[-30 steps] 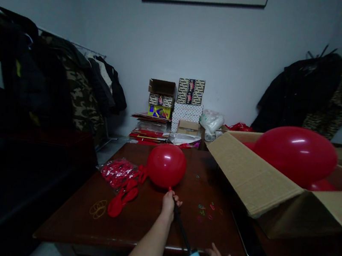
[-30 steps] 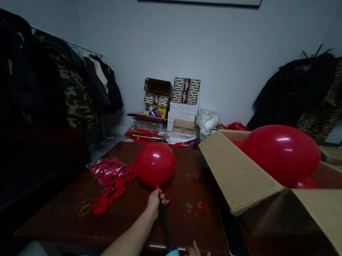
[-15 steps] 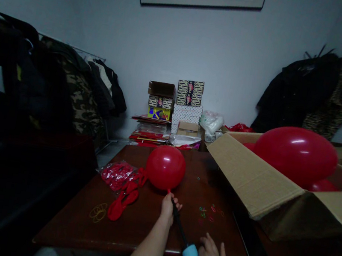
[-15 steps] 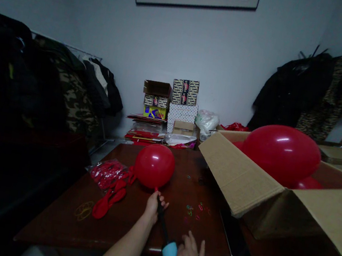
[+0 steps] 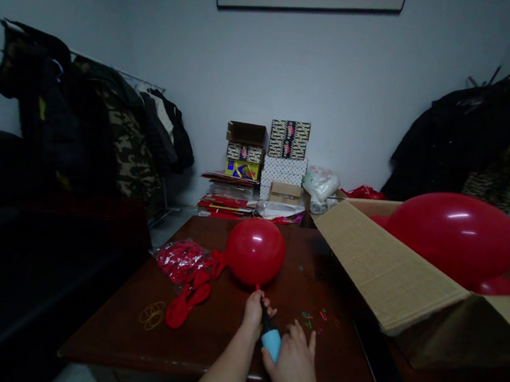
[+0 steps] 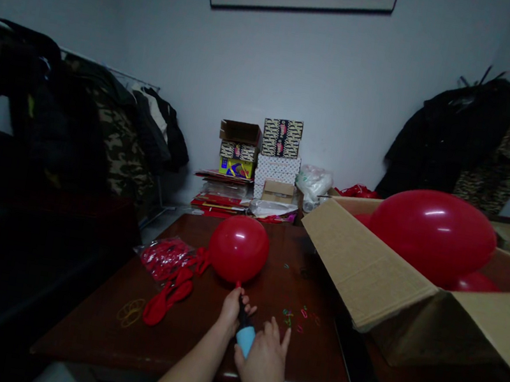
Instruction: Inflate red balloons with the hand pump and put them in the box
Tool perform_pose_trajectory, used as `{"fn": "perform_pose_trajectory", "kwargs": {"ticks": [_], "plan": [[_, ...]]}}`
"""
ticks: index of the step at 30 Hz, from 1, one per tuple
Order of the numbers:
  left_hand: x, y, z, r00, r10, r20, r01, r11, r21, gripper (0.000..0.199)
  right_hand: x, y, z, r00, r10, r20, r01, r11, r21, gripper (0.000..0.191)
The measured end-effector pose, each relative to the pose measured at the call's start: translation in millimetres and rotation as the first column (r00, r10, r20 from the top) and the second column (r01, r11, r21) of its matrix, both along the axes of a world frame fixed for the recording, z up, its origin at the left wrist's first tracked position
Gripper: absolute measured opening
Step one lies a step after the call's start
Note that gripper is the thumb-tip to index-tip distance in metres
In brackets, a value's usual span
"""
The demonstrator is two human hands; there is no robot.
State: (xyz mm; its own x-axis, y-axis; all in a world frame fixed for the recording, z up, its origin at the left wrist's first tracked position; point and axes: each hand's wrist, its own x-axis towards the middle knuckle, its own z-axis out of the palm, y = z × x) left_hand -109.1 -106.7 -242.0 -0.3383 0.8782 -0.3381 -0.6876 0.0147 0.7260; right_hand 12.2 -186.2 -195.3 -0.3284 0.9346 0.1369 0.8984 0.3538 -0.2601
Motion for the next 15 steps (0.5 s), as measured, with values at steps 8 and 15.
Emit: {"fn": "perform_pose_trajectory", "kwargs": {"ticks": [8,15], "plan": [[9.4,0.3,-6.6,0.999,0.031,-0.016,-0.030,0.999,0.026,0.033,33.8,-22.5,-10.9,0.999,0.024,0.025,-0.023,0.999,-0.032,0.042],[10.4,-2.9,-7.5,1.000,0.017,0.024,-0.017,1.000,-0.001,0.025,77.9,-46.3,-48.2,0.992,0.037,0.125,-0.033,0.999,-0.037,0.047]]}}
